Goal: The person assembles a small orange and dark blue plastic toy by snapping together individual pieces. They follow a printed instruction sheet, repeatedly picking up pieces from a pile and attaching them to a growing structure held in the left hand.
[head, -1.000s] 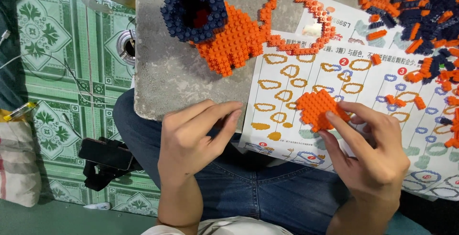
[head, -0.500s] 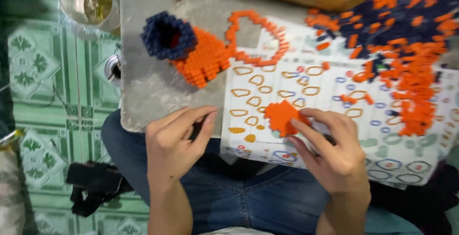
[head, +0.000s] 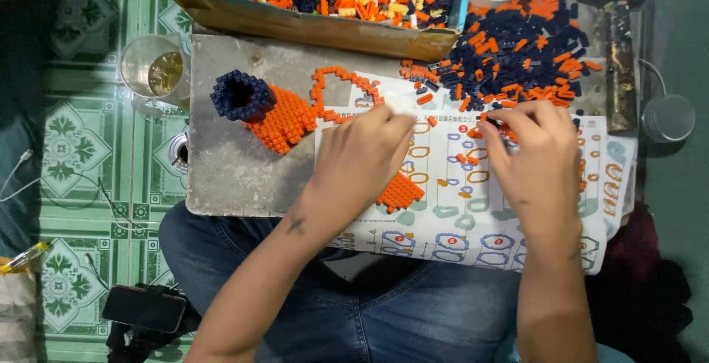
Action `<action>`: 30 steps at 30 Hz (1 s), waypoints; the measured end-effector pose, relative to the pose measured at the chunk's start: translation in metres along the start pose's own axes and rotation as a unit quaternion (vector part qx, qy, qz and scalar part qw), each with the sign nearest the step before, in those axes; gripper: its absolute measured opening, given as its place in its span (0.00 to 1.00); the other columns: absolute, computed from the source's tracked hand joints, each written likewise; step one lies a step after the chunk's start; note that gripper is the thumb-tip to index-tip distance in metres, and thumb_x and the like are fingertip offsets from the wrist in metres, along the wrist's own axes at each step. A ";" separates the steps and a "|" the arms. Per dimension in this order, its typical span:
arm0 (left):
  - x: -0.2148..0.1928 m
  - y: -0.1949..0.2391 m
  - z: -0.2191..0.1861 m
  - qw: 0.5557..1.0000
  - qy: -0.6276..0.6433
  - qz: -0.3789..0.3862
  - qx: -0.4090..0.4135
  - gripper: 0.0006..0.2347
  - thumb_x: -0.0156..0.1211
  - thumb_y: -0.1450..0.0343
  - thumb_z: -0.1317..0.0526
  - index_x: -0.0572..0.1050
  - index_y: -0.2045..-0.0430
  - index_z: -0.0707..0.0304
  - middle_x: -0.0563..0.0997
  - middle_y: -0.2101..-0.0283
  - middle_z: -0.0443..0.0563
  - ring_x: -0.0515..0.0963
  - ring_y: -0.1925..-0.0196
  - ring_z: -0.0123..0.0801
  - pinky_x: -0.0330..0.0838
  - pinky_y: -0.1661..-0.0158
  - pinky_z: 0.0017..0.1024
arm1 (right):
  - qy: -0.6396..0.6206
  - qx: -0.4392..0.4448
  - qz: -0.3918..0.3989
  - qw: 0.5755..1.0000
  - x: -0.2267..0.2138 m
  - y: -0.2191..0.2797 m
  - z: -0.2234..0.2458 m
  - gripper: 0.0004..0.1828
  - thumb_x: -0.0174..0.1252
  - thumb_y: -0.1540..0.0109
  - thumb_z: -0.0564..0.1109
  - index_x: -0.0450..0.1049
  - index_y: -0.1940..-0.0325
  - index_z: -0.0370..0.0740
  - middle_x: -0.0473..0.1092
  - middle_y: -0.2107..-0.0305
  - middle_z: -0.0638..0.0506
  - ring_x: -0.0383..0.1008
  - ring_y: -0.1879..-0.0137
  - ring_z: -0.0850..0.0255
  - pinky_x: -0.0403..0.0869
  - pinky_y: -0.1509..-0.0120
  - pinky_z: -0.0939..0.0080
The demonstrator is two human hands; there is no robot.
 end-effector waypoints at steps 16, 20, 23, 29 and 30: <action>0.047 -0.044 0.014 0.986 -0.134 -0.040 0.087 0.07 0.75 0.31 0.74 0.87 0.65 0.63 0.84 0.63 0.56 0.89 0.72 0.39 0.83 0.74 0.36 | -0.072 -0.066 -0.001 0.995 -0.008 -0.009 0.007 0.04 0.70 0.29 0.25 0.87 0.51 0.25 0.76 0.53 0.34 0.80 0.49 0.41 0.81 0.48 0.48; 0.027 -0.025 0.008 0.996 -0.021 0.064 0.064 0.02 0.69 0.28 0.73 0.82 0.65 0.72 0.82 0.62 0.57 0.81 0.77 0.34 0.78 0.80 0.29 | -0.109 -0.046 0.003 0.993 -0.007 0.020 0.018 0.12 0.71 0.35 0.21 0.86 0.47 0.22 0.86 0.54 0.32 0.85 0.60 0.53 0.85 0.57 0.62; 0.018 -0.002 -0.004 0.988 0.076 0.121 0.060 0.07 0.66 0.22 0.60 0.83 0.57 0.64 0.85 0.60 0.52 0.84 0.72 0.38 0.81 0.69 0.37 | -0.169 0.000 0.035 0.985 -0.006 0.044 0.030 0.15 0.72 0.36 0.25 0.84 0.45 0.25 0.85 0.58 0.39 0.82 0.66 0.59 0.79 0.66 0.65; 0.011 0.013 -0.025 0.979 0.127 0.131 0.089 0.04 0.67 0.27 0.66 0.81 0.63 0.67 0.82 0.65 0.56 0.82 0.65 0.47 0.78 0.60 0.43 | -0.128 -0.017 0.041 0.991 -0.006 0.060 0.042 0.17 0.70 0.40 0.23 0.84 0.47 0.24 0.84 0.53 0.39 0.83 0.52 0.51 0.82 0.46 0.55; 0.010 0.014 -0.026 0.980 0.126 0.127 0.089 0.04 0.67 0.27 0.66 0.81 0.63 0.67 0.82 0.64 0.56 0.82 0.63 0.47 0.77 0.57 0.43 | -0.114 -0.023 0.047 0.992 -0.002 0.065 0.038 0.17 0.72 0.41 0.25 0.85 0.48 0.27 0.84 0.51 0.40 0.83 0.49 0.51 0.83 0.43 0.56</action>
Point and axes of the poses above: each hand's wrist, its own y-axis away from the middle knuckle, its own x-axis out of the palm, z = x × y, the point moved 2 cm from there along -y, towards the middle knuckle
